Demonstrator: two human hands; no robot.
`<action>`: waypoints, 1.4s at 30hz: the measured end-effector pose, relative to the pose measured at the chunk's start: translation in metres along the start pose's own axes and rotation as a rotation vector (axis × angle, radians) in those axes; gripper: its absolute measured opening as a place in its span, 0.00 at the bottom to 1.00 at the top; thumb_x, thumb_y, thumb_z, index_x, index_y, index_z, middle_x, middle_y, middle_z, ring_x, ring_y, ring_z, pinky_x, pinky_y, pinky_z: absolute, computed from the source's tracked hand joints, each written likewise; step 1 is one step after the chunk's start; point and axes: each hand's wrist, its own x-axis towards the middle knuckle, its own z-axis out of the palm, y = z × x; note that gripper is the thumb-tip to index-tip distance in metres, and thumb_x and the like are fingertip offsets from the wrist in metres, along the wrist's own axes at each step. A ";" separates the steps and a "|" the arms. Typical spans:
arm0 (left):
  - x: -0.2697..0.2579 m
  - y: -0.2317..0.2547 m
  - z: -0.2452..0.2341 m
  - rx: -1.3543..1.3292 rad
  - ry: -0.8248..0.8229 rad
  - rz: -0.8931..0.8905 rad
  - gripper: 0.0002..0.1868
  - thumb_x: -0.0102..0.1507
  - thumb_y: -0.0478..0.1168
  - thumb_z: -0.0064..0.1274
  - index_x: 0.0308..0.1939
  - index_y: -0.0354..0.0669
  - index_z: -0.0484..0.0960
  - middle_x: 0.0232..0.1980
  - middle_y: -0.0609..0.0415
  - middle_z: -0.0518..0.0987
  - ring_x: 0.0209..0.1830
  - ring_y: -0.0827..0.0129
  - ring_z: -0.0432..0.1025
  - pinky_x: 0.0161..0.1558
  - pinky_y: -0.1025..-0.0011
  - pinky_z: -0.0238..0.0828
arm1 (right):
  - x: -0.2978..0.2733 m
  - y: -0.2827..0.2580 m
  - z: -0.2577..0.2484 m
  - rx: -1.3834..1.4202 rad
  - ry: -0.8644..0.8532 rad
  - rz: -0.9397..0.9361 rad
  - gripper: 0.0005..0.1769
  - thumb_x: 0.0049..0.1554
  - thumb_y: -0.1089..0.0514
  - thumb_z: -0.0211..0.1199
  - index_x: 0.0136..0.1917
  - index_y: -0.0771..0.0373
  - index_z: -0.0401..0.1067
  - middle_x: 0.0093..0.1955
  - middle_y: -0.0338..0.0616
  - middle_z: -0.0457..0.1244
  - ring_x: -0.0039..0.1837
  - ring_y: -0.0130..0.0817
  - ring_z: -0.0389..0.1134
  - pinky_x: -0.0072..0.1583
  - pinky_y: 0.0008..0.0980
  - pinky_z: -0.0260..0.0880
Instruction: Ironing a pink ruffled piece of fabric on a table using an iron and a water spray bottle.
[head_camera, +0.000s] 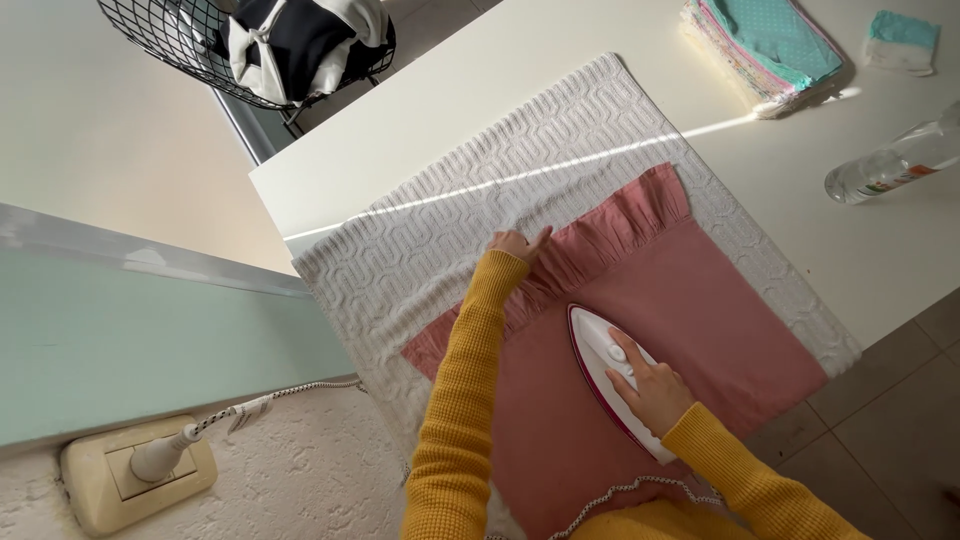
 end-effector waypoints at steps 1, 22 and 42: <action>-0.004 0.006 0.003 -0.001 -0.007 -0.002 0.40 0.75 0.66 0.39 0.36 0.29 0.84 0.35 0.45 0.82 0.32 0.63 0.78 0.45 0.61 0.80 | 0.006 -0.022 -0.012 0.000 -0.005 0.005 0.38 0.60 0.46 0.54 0.79 0.45 0.43 0.42 0.58 0.71 0.34 0.51 0.74 0.44 0.55 0.79; 0.043 -0.039 0.055 -0.331 0.590 0.320 0.24 0.73 0.52 0.39 0.46 0.39 0.85 0.46 0.44 0.82 0.42 0.53 0.79 0.47 0.60 0.75 | 0.067 0.013 0.004 -0.058 -0.039 0.043 0.38 0.60 0.42 0.52 0.80 0.42 0.44 0.38 0.51 0.71 0.31 0.45 0.74 0.41 0.48 0.81; -0.003 -0.018 0.020 0.151 0.078 -0.114 0.22 0.71 0.53 0.42 0.61 0.41 0.72 0.60 0.48 0.77 0.69 0.62 0.65 0.71 0.51 0.54 | 0.115 -0.059 -0.046 -0.015 -0.222 0.221 0.38 0.63 0.43 0.51 0.81 0.41 0.41 0.39 0.54 0.71 0.27 0.41 0.72 0.36 0.43 0.84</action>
